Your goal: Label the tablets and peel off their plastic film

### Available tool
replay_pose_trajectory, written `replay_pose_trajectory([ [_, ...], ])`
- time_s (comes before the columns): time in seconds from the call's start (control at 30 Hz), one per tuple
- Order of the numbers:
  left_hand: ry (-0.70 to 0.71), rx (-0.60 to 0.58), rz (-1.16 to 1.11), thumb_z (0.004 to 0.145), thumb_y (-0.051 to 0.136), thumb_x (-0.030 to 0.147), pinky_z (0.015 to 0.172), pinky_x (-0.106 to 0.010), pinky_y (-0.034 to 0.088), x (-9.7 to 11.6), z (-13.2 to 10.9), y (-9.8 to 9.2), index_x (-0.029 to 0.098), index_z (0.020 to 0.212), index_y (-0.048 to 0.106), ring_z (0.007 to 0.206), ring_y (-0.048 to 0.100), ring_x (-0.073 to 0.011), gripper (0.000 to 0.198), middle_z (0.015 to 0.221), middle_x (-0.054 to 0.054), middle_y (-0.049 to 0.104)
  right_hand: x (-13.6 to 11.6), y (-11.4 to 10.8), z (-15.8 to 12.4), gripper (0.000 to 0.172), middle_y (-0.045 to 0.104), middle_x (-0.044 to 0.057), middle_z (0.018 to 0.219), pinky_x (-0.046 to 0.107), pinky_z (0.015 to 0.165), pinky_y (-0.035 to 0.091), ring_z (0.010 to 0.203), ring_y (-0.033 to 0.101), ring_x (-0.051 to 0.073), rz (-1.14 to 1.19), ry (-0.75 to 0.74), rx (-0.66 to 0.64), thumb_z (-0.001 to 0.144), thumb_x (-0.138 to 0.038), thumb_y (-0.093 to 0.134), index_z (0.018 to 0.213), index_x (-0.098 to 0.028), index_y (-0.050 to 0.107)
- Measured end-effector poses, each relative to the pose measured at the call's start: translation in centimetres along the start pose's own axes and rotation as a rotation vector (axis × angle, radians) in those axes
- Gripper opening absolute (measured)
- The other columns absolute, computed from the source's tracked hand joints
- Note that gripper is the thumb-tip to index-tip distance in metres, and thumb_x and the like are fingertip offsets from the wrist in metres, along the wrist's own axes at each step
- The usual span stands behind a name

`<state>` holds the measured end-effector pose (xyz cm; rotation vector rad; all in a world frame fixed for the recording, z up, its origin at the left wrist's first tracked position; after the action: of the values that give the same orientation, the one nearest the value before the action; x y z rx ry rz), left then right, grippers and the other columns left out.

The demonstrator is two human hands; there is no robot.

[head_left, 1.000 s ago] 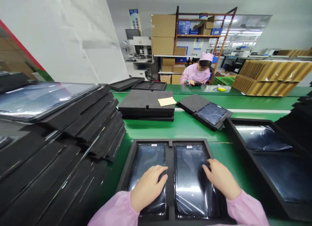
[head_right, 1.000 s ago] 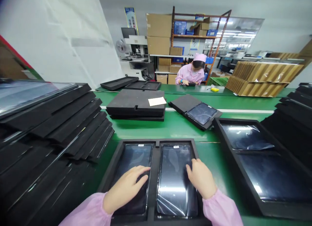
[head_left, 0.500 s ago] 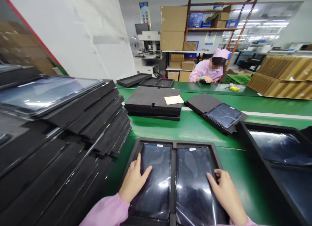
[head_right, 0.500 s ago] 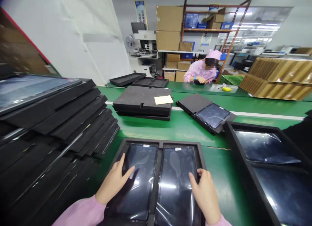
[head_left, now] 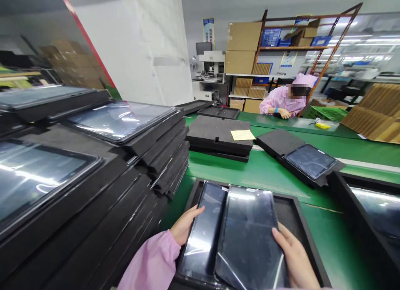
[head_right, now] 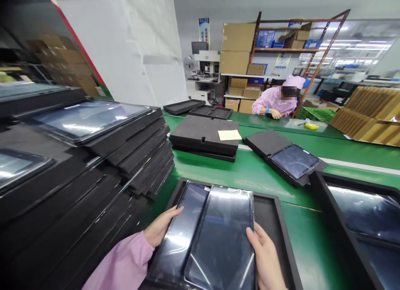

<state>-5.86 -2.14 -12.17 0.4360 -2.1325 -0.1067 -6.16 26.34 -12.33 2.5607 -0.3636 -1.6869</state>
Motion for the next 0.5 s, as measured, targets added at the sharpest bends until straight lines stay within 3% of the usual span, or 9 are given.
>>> replay_pose_trajectory([
  [0.13,0.007,0.003,-0.077,0.048,0.088,0.061,0.097,-0.038,0.052,-0.2,-0.5,0.3,0.018,0.093,0.069,0.111,0.069,-0.0322,0.066,0.106,-0.013,0.076,2.2,4.5,-0.1,0.062,0.078,0.013,0.103,0.044,0.089,0.059,0.105,0.071,0.036,0.044,-0.052,-0.085,0.066,-0.060,0.080,0.109,-0.016,0.072],
  [0.27,0.140,0.045,-0.082,0.048,0.087,0.065,0.100,-0.037,0.051,1.0,-1.7,1.3,0.018,0.099,0.069,0.113,0.067,-0.0319,0.071,0.108,-0.012,0.076,2.2,7.3,-0.1,0.073,0.070,0.019,0.121,0.044,0.105,0.051,0.119,0.064,0.035,-0.090,-0.213,-0.017,0.065,-0.062,0.077,0.116,-0.011,0.068],
  [0.4,0.416,0.122,0.051,0.049,0.090,0.052,0.092,-0.038,0.056,2.2,-2.0,1.6,0.018,0.094,0.070,0.099,0.070,-0.0307,0.060,0.096,-0.008,0.076,1.6,8.5,0.5,0.061,0.065,0.018,0.127,0.041,0.102,0.054,0.120,0.063,0.033,-0.205,-0.469,0.073,0.071,-0.059,0.072,0.112,-0.013,0.070],
  [0.5,0.612,-0.001,0.168,0.050,0.089,0.051,0.076,-0.037,0.059,1.9,-1.0,0.9,0.018,0.082,0.069,0.076,0.070,-0.0256,0.050,0.079,-0.006,0.072,1.2,8.4,1.1,0.056,0.066,0.015,0.129,0.039,0.103,0.053,0.123,0.063,0.030,-0.154,-0.568,0.020,0.079,-0.052,0.069,0.121,-0.015,0.066],
])
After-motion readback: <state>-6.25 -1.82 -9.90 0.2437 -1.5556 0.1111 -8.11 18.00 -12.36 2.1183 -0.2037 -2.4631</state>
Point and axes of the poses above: each hand's wrist, its own z-axis towards the middle knuckle, its own y-axis out of the palm, x = y × z, the point moved 1 cm from there along z, towards the middle knuckle
